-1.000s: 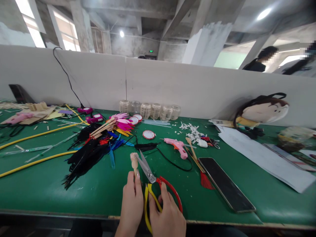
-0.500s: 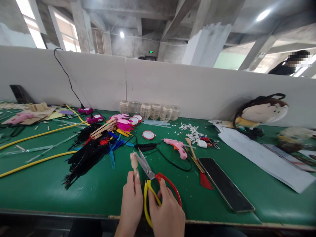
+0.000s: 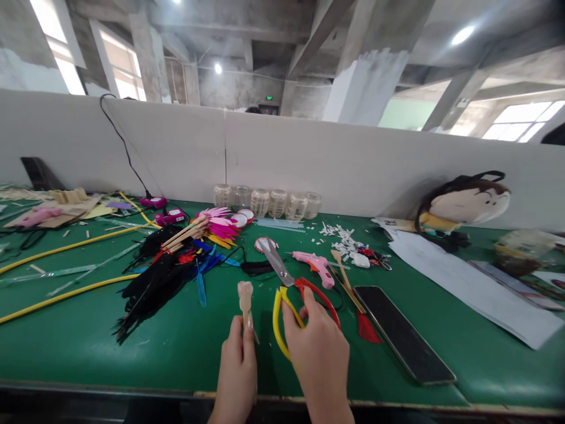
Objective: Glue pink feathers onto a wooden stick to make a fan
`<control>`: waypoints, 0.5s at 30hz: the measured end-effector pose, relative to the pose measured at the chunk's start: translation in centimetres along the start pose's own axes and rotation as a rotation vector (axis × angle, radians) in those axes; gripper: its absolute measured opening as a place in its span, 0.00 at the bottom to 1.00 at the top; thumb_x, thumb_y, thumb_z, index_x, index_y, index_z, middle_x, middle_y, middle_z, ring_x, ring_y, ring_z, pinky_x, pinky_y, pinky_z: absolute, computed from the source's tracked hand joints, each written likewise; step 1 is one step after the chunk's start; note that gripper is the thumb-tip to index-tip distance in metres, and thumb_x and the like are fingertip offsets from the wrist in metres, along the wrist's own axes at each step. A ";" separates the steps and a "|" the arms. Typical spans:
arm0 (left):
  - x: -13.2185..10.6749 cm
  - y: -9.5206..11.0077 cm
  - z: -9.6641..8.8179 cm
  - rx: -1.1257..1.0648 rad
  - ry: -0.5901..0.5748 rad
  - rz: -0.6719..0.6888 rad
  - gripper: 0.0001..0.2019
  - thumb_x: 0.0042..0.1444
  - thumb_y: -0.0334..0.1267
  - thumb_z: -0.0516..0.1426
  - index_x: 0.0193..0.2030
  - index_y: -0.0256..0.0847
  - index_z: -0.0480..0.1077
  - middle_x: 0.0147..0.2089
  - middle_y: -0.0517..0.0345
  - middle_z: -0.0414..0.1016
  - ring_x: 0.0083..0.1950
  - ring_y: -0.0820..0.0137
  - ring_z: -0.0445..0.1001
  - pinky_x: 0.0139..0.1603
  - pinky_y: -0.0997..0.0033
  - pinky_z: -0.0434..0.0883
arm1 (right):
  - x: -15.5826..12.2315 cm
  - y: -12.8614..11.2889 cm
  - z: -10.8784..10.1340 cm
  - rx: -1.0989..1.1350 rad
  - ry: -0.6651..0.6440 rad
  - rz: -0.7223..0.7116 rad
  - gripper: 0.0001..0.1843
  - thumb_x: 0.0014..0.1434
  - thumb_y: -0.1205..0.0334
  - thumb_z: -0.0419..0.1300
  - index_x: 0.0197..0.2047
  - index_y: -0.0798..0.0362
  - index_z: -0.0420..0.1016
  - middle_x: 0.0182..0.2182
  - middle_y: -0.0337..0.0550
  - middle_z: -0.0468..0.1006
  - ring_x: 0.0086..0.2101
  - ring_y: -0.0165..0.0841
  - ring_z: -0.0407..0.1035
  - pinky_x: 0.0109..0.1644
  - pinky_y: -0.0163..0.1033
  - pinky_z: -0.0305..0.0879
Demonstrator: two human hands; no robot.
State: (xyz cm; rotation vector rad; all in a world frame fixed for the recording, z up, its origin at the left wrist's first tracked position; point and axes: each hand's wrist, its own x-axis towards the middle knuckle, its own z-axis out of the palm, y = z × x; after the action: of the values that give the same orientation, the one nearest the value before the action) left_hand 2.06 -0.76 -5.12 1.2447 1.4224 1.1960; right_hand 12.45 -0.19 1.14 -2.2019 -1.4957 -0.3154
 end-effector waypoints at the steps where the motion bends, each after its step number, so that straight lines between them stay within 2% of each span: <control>1: 0.1 -0.1 0.0 -0.017 -0.006 -0.002 0.16 0.56 0.51 0.44 0.34 0.40 0.62 0.20 0.66 0.57 0.21 0.73 0.57 0.24 0.75 0.56 | 0.0 0.3 -0.1 0.004 0.027 -0.011 0.23 0.54 0.54 0.52 0.50 0.58 0.68 0.29 0.43 0.76 0.26 0.33 0.71 0.23 0.33 0.61; 5: 0.5 -0.3 0.0 -0.114 -0.001 -0.010 0.17 0.55 0.53 0.46 0.31 0.40 0.63 0.21 0.66 0.56 0.22 0.75 0.55 0.23 0.76 0.55 | -1.7 1.9 -0.1 0.047 0.099 -0.142 0.21 0.54 0.54 0.51 0.45 0.59 0.71 0.26 0.43 0.77 0.24 0.32 0.71 0.22 0.32 0.62; 10: 0.8 -0.8 0.1 -0.234 0.025 -0.062 0.20 0.51 0.57 0.49 0.33 0.39 0.64 0.23 0.65 0.58 0.23 0.75 0.56 0.24 0.77 0.57 | -4.3 3.8 0.4 0.089 0.120 -0.321 0.26 0.58 0.49 0.45 0.44 0.61 0.72 0.20 0.42 0.74 0.19 0.29 0.69 0.18 0.30 0.60; 12: 0.8 -0.8 0.1 -0.255 0.036 -0.079 0.21 0.50 0.58 0.50 0.34 0.39 0.65 0.23 0.65 0.60 0.23 0.75 0.56 0.24 0.77 0.57 | -5.2 4.2 0.5 0.066 0.107 -0.344 0.28 0.60 0.47 0.41 0.44 0.61 0.71 0.20 0.42 0.73 0.17 0.28 0.67 0.17 0.30 0.59; 15: 0.8 -0.7 0.1 -0.260 0.039 -0.070 0.21 0.50 0.57 0.50 0.34 0.39 0.65 0.25 0.63 0.62 0.24 0.75 0.57 0.25 0.77 0.58 | -6.1 4.1 0.8 0.042 0.120 -0.299 0.32 0.61 0.47 0.35 0.44 0.61 0.71 0.21 0.42 0.72 0.16 0.28 0.66 0.16 0.31 0.58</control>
State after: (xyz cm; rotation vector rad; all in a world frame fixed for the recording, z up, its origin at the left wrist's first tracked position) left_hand 1.96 -0.03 -5.85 0.9897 1.2808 1.3161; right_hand 13.85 -6.03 -3.20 -1.8895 -1.7468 -0.4976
